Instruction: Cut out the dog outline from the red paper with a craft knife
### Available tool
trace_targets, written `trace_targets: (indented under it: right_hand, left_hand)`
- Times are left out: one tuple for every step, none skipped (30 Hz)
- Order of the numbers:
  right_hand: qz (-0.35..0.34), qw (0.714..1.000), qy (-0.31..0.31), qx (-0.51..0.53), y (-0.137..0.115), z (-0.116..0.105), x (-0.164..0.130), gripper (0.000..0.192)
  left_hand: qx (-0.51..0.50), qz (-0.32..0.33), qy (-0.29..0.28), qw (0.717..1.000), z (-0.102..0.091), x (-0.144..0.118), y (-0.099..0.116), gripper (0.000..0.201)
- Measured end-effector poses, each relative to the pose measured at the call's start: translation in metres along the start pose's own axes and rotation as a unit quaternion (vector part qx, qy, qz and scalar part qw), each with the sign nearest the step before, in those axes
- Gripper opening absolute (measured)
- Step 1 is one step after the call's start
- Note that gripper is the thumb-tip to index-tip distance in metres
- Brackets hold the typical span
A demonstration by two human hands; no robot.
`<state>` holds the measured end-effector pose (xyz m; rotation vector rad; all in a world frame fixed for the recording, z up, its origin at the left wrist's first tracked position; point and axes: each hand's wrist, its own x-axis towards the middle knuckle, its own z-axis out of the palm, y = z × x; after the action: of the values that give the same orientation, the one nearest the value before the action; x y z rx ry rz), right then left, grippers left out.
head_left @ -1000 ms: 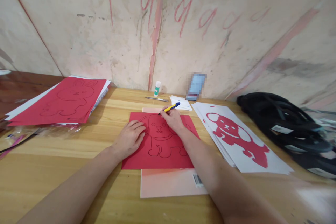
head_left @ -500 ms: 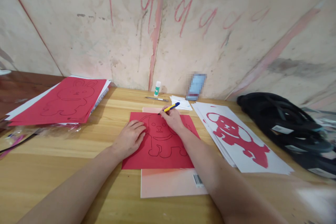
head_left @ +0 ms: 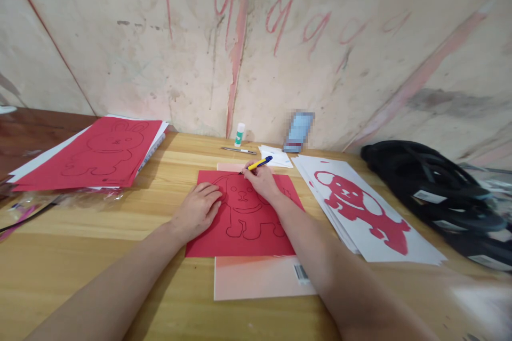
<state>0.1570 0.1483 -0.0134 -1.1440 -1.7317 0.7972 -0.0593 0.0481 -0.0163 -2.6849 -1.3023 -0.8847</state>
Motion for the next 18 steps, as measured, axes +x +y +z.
trace_targets:
  right_hand:
    - [0.000,1.000,-0.001,-0.002,0.0001,0.0001,0.0001,0.016]
    - [0.000,1.000,-0.001,-0.002,0.0003,0.0002,0.0001,0.015]
    - [-0.001,1.000,0.000,-0.001,0.0004,0.0004,0.0003,0.015]
    - [-0.001,1.000,0.001,0.001,0.0006,0.0006,0.0004,0.015]
    - [-0.002,1.000,0.003,0.002,0.0009,0.0008,0.0006,0.015]
    - [-0.003,1.000,0.005,0.003,0.0012,0.0010,0.0008,0.015]
    - [-0.004,1.000,0.006,0.002,0.0016,0.0011,0.0009,0.015]
    - [-0.004,1.000,0.007,0.002,0.0019,0.0011,0.0011,0.015]
    - [-0.004,1.000,0.006,0.001,0.0022,0.0011,0.0011,0.015]
    - [-0.004,1.000,0.003,-0.001,0.0024,0.0010,0.0012,0.015]
    - [-0.003,1.000,0.000,-0.004,0.0025,0.0008,0.0011,0.015]
    - [-0.003,1.000,-0.003,-0.008,0.0026,0.0005,0.0011,0.015]
    - [-0.005,1.000,-0.005,-0.013,0.0027,0.0003,0.0010,0.015]
    - [-0.007,1.000,-0.007,-0.019,0.0028,0.0000,0.0009,0.015]
    - [-0.011,1.000,-0.009,-0.024,0.0029,-0.0003,0.0008,0.015]
    - [-0.014,0.999,-0.010,-0.028,0.0031,-0.0006,0.0007,0.015]
    - [-0.016,0.999,-0.012,-0.031,0.0033,-0.0008,0.0006,0.015]
    - [-0.016,0.999,-0.015,-0.034,0.0035,-0.0010,0.0006,0.016]
  left_hand:
    - [0.001,0.001,0.001,1.000,0.0004,-0.0001,-0.0003,0.021]
    - [0.002,0.002,0.002,1.000,0.0008,-0.0003,-0.0007,0.021]
    - [0.004,0.002,0.003,1.000,0.0012,-0.0004,-0.0010,0.021]
    - [0.005,0.002,0.003,1.000,0.0016,-0.0005,-0.0013,0.021]
    - [0.005,0.001,0.003,1.000,0.0018,-0.0006,-0.0014,0.021]
    - [0.006,0.000,0.003,1.000,0.0019,-0.0007,-0.0014,0.021]
    - [0.007,-0.001,0.003,1.000,0.0019,-0.0007,-0.0013,0.022]
    - [0.008,-0.002,0.002,1.000,0.0017,-0.0007,-0.0011,0.022]
    - [0.009,-0.002,0.001,1.000,0.0015,-0.0006,-0.0008,0.022]
    - [0.009,-0.002,0.000,1.000,0.0013,-0.0006,-0.0005,0.022]
    - [0.010,-0.002,0.000,1.000,0.0010,-0.0006,-0.0002,0.022]
    - [0.010,-0.001,0.001,1.000,0.0009,-0.0006,0.0000,0.022]
    - [0.010,-0.001,0.001,1.000,0.0008,-0.0006,0.0001,0.023]
    - [0.009,-0.001,0.002,1.000,0.0008,-0.0006,0.0001,0.023]
    - [0.008,-0.001,0.003,1.000,0.0009,-0.0006,0.0000,0.023]
    - [0.008,-0.002,0.003,1.000,0.0011,-0.0006,-0.0001,0.022]
    - [0.009,-0.002,0.003,1.000,0.0014,-0.0006,-0.0003,0.022]
    - [0.008,-0.003,0.003,1.000,0.0017,-0.0006,-0.0005,0.022]
